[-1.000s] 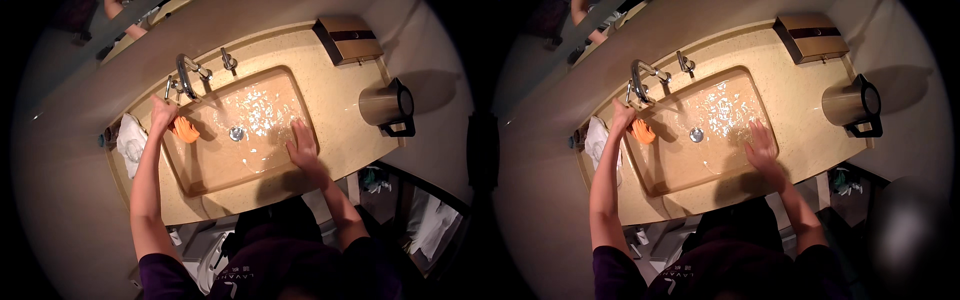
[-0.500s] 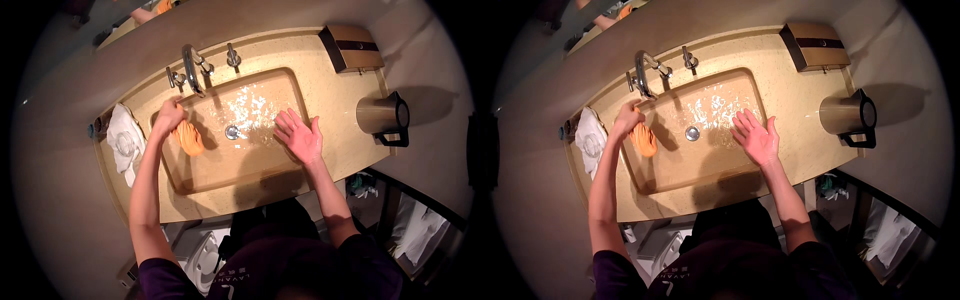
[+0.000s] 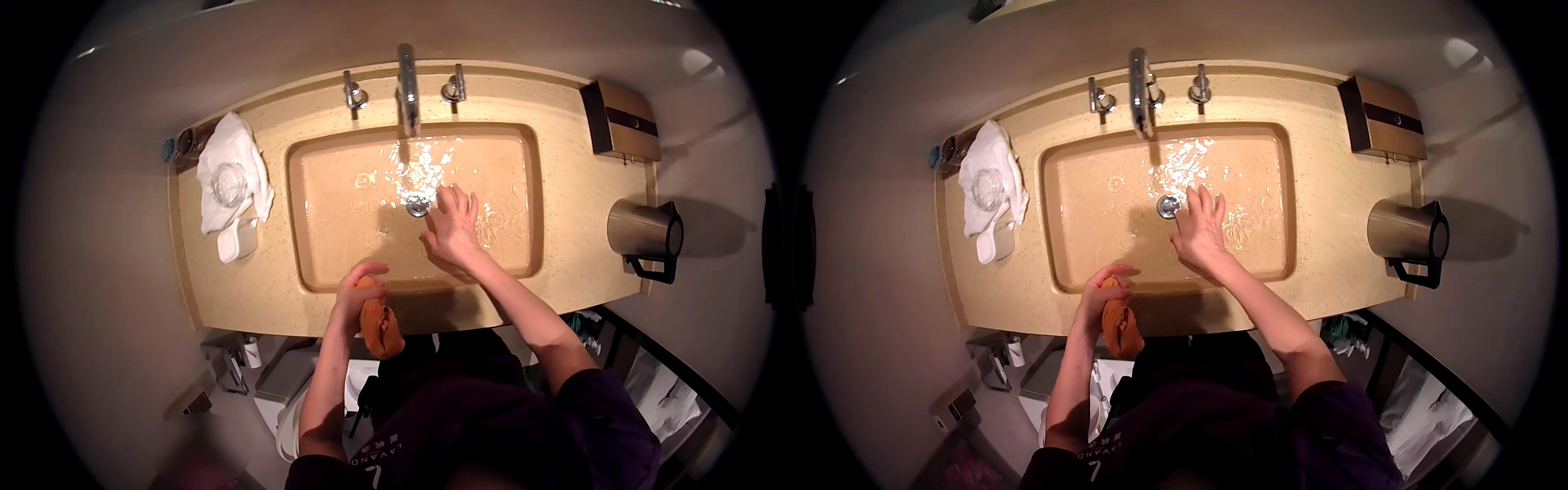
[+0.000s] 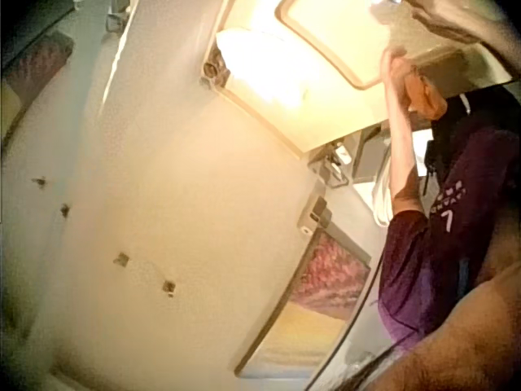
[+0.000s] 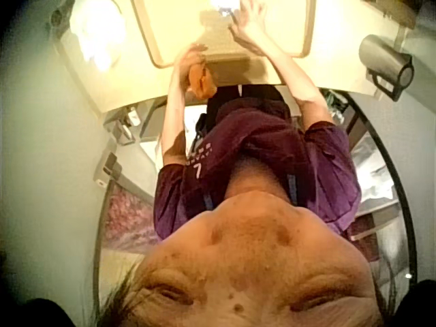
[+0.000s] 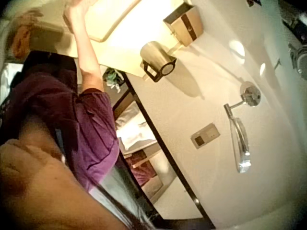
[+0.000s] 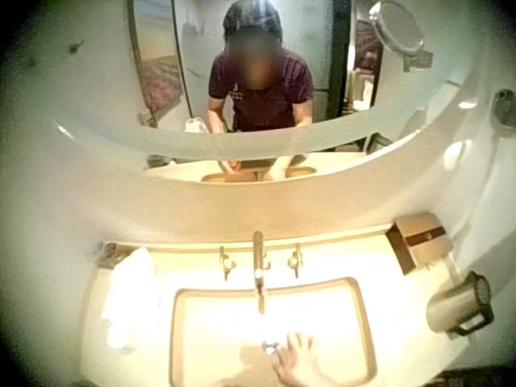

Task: The person scrubs the inside of a toilet bowl with a toilet brush, then moves to the sink to wash and wring out an orange cloth under running water. They dry the cloth and use a white towel to wipe the sink countertop and a glass.

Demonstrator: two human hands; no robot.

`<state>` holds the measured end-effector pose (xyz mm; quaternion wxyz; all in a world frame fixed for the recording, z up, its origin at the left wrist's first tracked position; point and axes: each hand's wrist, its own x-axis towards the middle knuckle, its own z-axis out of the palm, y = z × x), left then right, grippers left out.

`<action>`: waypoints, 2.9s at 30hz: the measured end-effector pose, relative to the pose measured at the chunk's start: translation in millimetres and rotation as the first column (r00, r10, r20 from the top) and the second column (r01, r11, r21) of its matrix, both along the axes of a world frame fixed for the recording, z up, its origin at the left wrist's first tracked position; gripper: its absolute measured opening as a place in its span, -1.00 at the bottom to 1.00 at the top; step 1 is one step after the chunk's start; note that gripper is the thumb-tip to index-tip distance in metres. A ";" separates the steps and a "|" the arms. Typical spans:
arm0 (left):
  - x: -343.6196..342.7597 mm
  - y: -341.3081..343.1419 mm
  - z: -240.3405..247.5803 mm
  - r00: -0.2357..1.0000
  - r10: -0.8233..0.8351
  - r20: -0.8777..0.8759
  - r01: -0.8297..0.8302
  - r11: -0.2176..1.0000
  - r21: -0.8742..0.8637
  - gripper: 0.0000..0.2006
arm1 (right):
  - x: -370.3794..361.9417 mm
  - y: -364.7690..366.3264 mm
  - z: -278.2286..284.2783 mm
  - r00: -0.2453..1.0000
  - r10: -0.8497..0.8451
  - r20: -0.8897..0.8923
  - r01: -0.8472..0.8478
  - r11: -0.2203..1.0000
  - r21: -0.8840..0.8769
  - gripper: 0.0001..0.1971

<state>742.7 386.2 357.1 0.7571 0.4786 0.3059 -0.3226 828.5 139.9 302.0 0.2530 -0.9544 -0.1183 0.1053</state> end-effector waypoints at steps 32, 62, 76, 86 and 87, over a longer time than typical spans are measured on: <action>-43.0 -91.5 12.3 0.930 0.141 0.340 -0.308 0.806 0.506 -0.61 | -108.7 -10.7 68.4 0.607 0.532 -0.591 0.278 0.554 0.785 -0.28; -413.2 -204.8 84.5 0.252 0.882 0.397 -0.964 0.264 0.025 -0.65 | -343.4 -30.3 125.6 0.442 0.897 -0.023 -0.730 0.374 0.572 -0.41; -501.3 -241.0 109.3 0.017 0.737 0.676 -0.951 -0.198 0.239 -0.70 | -446.0 -19.8 144.0 -0.222 0.742 -0.632 -0.087 0.631 0.771 -0.52; -540.3 -269.1 68.6 0.031 0.849 0.528 -0.980 -0.078 0.183 -0.49 | -438.3 -25.0 135.2 0.143 0.876 -0.460 -0.346 0.480 0.806 -0.71; -538.3 -271.7 66.4 0.055 0.832 0.552 -0.983 -0.052 0.176 -0.45 | -439.5 -25.9 133.6 0.165 0.872 -0.460 -0.343 0.488 0.802 -0.71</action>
